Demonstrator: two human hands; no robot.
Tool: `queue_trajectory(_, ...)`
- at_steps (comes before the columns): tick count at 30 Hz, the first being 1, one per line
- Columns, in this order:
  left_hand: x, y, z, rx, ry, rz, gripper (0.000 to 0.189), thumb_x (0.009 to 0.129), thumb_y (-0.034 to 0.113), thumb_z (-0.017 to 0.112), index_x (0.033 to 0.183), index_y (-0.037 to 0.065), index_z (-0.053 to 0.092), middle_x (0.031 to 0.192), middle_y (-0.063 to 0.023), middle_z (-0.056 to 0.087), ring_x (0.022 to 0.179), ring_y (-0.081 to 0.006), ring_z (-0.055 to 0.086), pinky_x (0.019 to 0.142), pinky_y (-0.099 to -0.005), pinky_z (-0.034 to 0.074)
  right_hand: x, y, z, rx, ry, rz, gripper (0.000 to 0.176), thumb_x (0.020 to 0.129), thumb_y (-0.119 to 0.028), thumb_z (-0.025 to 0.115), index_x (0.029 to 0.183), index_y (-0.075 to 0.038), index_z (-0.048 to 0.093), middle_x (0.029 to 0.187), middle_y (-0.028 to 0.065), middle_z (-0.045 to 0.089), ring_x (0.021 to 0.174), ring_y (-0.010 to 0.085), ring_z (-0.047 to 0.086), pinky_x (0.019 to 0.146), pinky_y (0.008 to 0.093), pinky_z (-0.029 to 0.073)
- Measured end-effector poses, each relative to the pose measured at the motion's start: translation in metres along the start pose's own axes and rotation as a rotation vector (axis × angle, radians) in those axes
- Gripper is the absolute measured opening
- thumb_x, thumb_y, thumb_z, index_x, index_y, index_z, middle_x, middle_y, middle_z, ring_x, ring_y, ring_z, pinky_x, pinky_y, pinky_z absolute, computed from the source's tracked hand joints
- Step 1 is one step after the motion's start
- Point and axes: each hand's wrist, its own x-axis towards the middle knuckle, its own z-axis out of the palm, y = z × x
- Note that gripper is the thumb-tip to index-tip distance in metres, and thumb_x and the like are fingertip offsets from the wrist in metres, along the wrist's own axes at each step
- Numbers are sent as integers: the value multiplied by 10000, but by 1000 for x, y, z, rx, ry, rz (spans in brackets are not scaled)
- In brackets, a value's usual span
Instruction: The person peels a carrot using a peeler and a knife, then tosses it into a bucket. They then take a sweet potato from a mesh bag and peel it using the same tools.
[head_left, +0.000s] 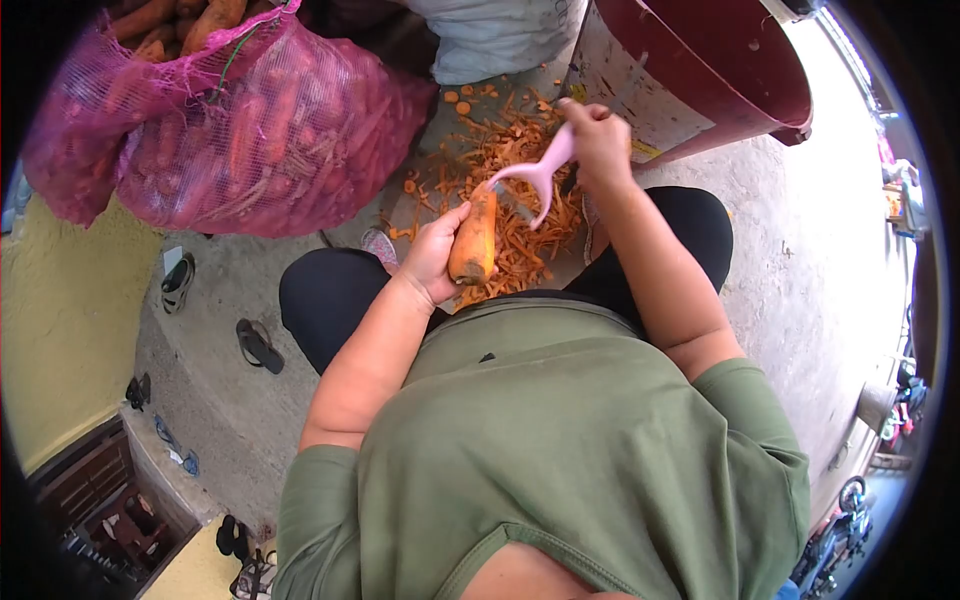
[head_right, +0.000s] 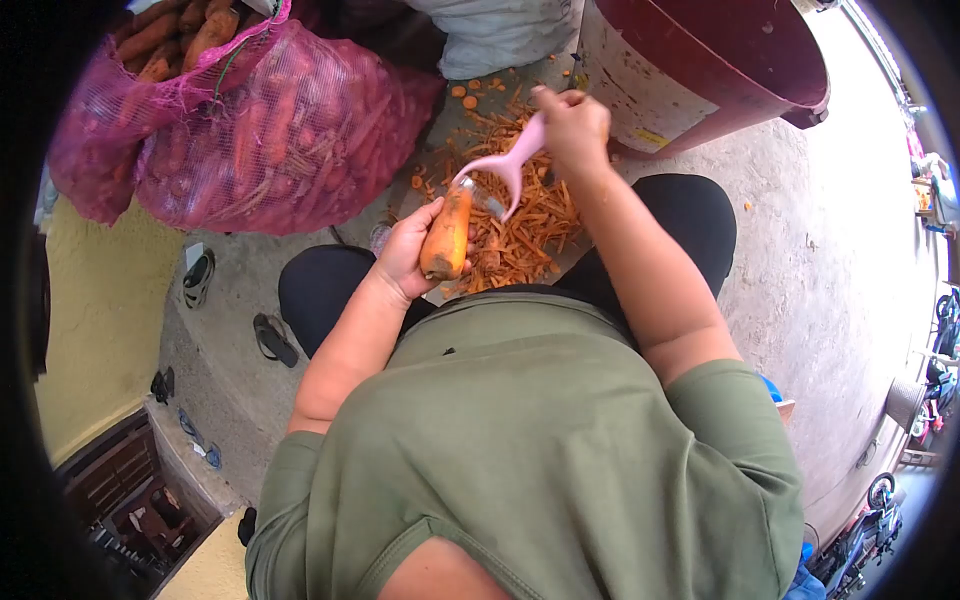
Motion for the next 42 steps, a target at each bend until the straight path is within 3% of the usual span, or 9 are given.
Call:
queue_trajectory(6, -6, -1, 12, 42, -7, -15, 324, 860, 333, 391, 1042, 73, 452, 860, -114, 529, 675, -224, 572, 535, -367, 503, -32, 9, 19, -300, -159, -223, 287, 753, -260, 588, 660, 11, 563, 557, 60, 544, 524, 115, 505, 508, 275, 409)
queue_trajectory(13, -18, -6, 19, 59, 131, -49, 346, 867, 352, 351, 1007, 58, 466, 869, -129, 545, 696, -249, 569, 560, -386, 494, -39, -8, 13, -733, -398, -3, 380, 715, -365, 603, 628, 2, 554, 550, 102, 541, 548, 182, 537, 568, 297, 426)
queue_trajectory(16, -12, -8, 19, -48, 115, -26, 347, 866, 345, 358, 979, 36, 468, 851, -128, 549, 680, -249, 569, 562, -371, 493, -62, -22, 17, -650, -433, -22, 380, 667, -368, 639, 603, -5, 546, 538, 105, 534, 540, 190, 537, 577, 293, 434)
queue_trajectory(19, -7, -11, 13, -45, 26, -2, 363, 863, 347, 363, 966, 15, 467, 815, -132, 550, 658, -252, 568, 552, -360, 492, -64, -11, 24, -758, -360, -278, 295, 655, -302, 641, 623, -17, 574, 586, 123, 575, 552, 217, 571, 564, 303, 450)
queue_trajectory(25, -13, -12, 5, 55, 20, -74, 364, 847, 361, 399, 998, 34, 451, 775, -125, 546, 667, -233, 578, 525, -355, 494, 34, 6, -7, -593, 32, 45, 256, 669, -281, 635, 686, -27, 609, 632, 117, 607, 611, 170, 601, 597, 281, 469)
queue_trajectory(31, -10, -11, 31, -52, 102, -20, 354, 852, 369, 388, 1008, 58, 456, 783, -115, 546, 631, -233, 575, 534, -382, 494, -52, -8, 17, -667, -319, -247, 233, 657, -248, 651, 655, -22, 594, 623, 127, 584, 585, 204, 566, 593, 282, 446)
queue_trajectory(34, -6, -17, 2, 28, -72, -129, 370, 862, 370, 350, 1038, 58, 444, 829, -139, 548, 652, -241, 574, 536, -404, 491, 6, 15, 11, -659, -61, -247, 246, 672, -252, 636, 668, -10, 594, 611, 116, 587, 579, 213, 574, 586, 298, 449)
queue_trajectory(37, -6, -16, -3, 11, 37, -95, 362, 863, 354, 349, 1039, 52, 439, 837, -154, 549, 673, -253, 575, 542, -394, 494, 26, -1, -3, -617, 45, -80, 269, 670, -274, 644, 687, -8, 605, 596, 101, 592, 562, 173, 577, 581, 289, 459)
queue_trajectory(42, -3, -16, 11, 13, 9, -29, 355, 868, 322, 360, 1032, 19, 444, 814, -138, 551, 662, -248, 585, 561, -376, 506, -50, -12, 17, -658, -304, -210, 285, 678, -289, 635, 647, -9, 587, 600, 116, 575, 602, 185, 571, 589, 293, 443)
